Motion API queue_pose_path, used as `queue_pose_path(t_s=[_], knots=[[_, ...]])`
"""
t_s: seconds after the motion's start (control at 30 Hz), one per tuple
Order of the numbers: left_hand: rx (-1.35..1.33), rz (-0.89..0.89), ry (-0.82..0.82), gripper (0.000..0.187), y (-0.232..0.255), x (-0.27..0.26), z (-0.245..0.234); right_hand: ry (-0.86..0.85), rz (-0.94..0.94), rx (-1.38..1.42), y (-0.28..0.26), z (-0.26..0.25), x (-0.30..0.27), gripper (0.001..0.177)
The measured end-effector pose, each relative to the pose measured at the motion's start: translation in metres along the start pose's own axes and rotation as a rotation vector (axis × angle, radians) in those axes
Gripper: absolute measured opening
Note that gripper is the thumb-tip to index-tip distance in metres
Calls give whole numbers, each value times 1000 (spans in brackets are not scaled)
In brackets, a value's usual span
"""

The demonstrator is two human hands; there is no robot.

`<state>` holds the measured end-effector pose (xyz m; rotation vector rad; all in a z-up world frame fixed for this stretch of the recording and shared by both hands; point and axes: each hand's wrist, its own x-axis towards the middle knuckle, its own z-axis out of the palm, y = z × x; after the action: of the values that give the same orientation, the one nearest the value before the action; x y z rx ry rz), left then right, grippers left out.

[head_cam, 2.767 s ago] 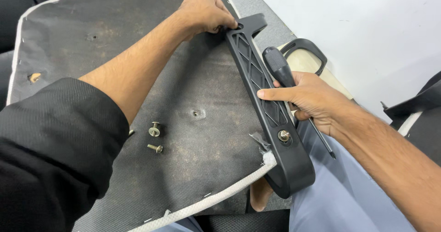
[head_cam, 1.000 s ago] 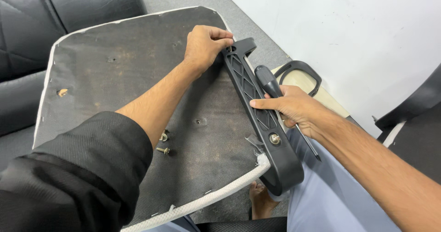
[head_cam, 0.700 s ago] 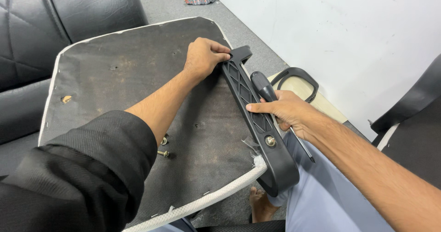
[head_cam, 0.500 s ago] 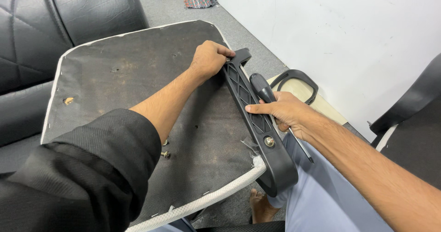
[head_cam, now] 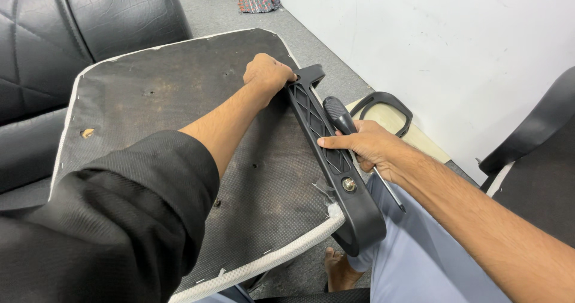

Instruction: The person attaches a black plastic armrest to an office chair seat using a screwdriver and several screws. They align the armrest, insert screws, and tighten them to secure the part to the seat.

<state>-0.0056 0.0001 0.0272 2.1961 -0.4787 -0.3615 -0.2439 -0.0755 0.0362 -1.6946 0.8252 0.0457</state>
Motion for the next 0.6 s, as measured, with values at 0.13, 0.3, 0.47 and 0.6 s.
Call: queue_pose_path(t_s=[0.13, 0.3, 0.47, 0.6], knots=[[22, -52, -16, 19, 4, 1, 2, 12, 3, -18, 0, 1, -1, 26], [-129, 157, 202, 39, -8, -28, 7, -13, -13, 11, 0, 0, -1, 26], [-314, 236, 197, 42, -26, -105, 13, -48, -2, 28, 2, -1, 3, 25], [-155, 409, 158, 38, -24, -170, 12, -48, -10, 27, 6, -3, 7, 25]])
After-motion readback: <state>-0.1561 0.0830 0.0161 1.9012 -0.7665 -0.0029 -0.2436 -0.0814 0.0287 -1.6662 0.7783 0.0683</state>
